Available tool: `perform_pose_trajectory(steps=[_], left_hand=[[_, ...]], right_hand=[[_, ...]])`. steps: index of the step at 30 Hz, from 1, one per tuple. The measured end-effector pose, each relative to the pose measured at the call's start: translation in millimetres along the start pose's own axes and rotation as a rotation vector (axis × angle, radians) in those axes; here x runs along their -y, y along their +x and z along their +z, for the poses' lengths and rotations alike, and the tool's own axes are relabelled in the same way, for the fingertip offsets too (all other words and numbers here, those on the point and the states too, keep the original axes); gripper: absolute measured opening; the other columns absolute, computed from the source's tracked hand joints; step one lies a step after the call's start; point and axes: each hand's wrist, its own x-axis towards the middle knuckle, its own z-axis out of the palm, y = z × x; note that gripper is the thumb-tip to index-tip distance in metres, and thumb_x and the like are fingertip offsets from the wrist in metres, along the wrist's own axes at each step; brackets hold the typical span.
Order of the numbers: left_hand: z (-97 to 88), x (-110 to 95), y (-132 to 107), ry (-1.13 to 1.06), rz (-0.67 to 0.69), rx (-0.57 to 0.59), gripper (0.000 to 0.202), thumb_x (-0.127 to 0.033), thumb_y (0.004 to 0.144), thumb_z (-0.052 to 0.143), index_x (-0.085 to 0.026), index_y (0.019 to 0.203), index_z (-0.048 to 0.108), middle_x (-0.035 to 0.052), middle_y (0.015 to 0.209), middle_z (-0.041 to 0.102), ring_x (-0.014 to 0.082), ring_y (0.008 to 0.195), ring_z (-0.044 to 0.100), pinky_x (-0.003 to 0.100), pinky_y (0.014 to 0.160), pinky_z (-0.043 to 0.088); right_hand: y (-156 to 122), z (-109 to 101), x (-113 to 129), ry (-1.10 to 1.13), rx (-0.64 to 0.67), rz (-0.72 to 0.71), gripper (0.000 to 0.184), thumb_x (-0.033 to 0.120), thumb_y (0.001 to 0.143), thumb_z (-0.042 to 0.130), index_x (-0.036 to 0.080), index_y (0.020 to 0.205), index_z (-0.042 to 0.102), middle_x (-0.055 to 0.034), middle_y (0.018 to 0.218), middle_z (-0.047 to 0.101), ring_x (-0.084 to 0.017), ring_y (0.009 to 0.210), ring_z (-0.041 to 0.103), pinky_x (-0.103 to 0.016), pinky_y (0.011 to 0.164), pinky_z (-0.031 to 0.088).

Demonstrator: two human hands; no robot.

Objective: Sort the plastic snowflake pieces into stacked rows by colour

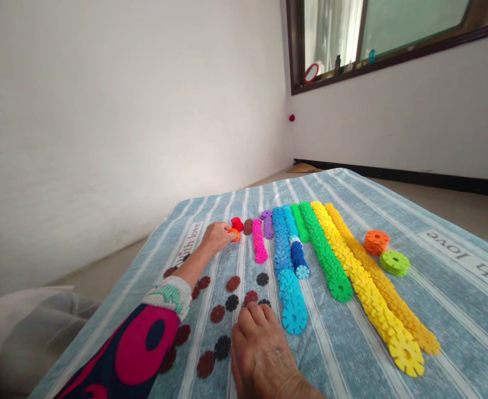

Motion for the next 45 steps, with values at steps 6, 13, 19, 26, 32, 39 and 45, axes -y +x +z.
perform_pose_trajectory(steps=[6,13,19,26,32,39,45], left_hand=[[-1.1,-2,-1,0.026,0.015,-0.001,0.014,-0.032,0.064,0.061,-0.020,0.063,0.066,0.0001,0.061,0.061,0.0147,0.064,0.057,0.024,0.053,0.034],[-5.6,-5,-4,0.050,0.072,0.016,0.015,-0.032,0.067,0.058,-0.020,0.060,0.065,0.0010,0.064,0.062,0.0160,0.067,0.057,0.026,0.058,0.035],[-6.6,-6,-5,0.032,0.043,0.017,0.023,-0.036,0.068,0.061,-0.021,0.081,0.072,0.0026,0.077,0.070,0.0180,0.077,0.062,0.025,0.063,0.040],[-17.0,3,-27,-0.003,0.024,0.005,0.034,-0.039,0.073,0.059,-0.017,0.095,0.074,0.0074,0.094,0.073,0.0209,0.089,0.065,0.026,0.075,0.045],[-34.2,24,-86,-0.064,0.097,-0.048,0.024,-0.035,0.074,0.058,-0.019,0.083,0.073,0.0039,0.086,0.073,0.0181,0.083,0.065,0.026,0.081,0.046],[-63.8,52,-158,-0.254,-0.009,-0.037,0.025,-0.038,0.074,0.054,-0.020,0.071,0.070,-0.0005,0.070,0.071,0.0161,0.067,0.064,0.025,0.067,0.048],[-54.2,68,-186,-0.267,-0.071,-0.112,0.020,-0.030,0.074,0.054,-0.019,0.070,0.070,0.0009,0.072,0.071,0.0165,0.069,0.064,0.027,0.072,0.048]], right_hand=[[2,-1,0,-0.004,0.000,-0.015,0.007,0.012,0.074,0.060,0.018,0.077,0.058,-0.0064,0.087,0.061,-0.024,0.087,0.053,-0.039,0.078,0.045],[2,-2,1,0.005,0.025,0.001,0.007,0.011,0.075,0.059,0.018,0.077,0.058,-0.0067,0.088,0.061,-0.024,0.088,0.052,-0.041,0.080,0.045],[2,-5,3,-0.002,0.052,0.013,0.007,0.011,0.077,0.058,0.018,0.079,0.058,-0.0065,0.088,0.060,-0.024,0.088,0.051,-0.040,0.080,0.044],[1,-9,3,-0.002,0.088,0.025,0.008,0.011,0.079,0.057,0.018,0.076,0.057,-0.0053,0.085,0.058,-0.023,0.087,0.050,-0.039,0.080,0.042],[2,-12,3,-0.043,0.118,0.013,0.008,0.013,0.082,0.058,0.018,0.077,0.056,-0.0048,0.086,0.056,-0.022,0.089,0.049,-0.037,0.081,0.040],[0,-13,3,-0.078,0.140,0.006,0.009,0.014,0.085,0.057,0.018,0.077,0.057,-0.0046,0.086,0.056,-0.020,0.089,0.049,-0.035,0.081,0.040],[-3,-13,3,-0.126,0.136,-0.022,0.012,0.015,0.088,0.054,0.017,0.077,0.058,-0.0050,0.086,0.057,-0.019,0.090,0.050,-0.034,0.084,0.040]])
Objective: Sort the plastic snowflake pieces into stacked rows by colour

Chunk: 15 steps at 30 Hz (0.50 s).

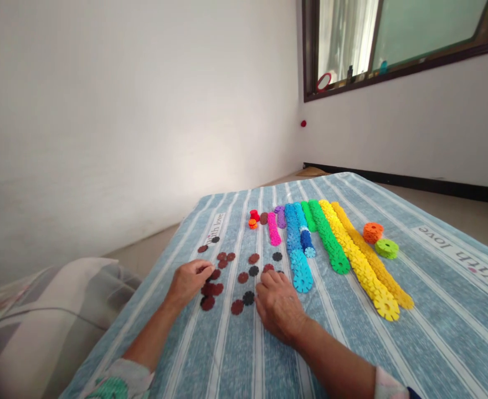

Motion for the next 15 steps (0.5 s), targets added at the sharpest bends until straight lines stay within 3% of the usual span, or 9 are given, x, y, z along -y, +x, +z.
perform_pose_trajectory(steps=[7,15], left_hand=[[16.0,17,-4,0.011,-0.082,-0.123,0.020,-0.026,0.077,0.052,-0.019,0.070,0.070,0.0023,0.077,0.071,0.0156,0.077,0.062,0.025,0.078,0.046],[14.4,20,5,-0.029,-0.264,-0.145,0.024,-0.025,0.077,0.052,-0.014,0.078,0.074,0.0063,0.079,0.074,0.0179,0.080,0.066,0.024,0.073,0.046]], right_hand=[[-7,2,-5,0.003,0.015,-0.025,0.012,0.014,0.089,0.052,0.017,0.080,0.059,-0.0056,0.088,0.058,-0.020,0.094,0.051,-0.035,0.086,0.040],[-9,1,-10,0.011,0.037,-0.058,0.014,0.016,0.090,0.050,0.018,0.083,0.062,-0.0074,0.092,0.061,-0.021,0.094,0.055,-0.036,0.086,0.043]])
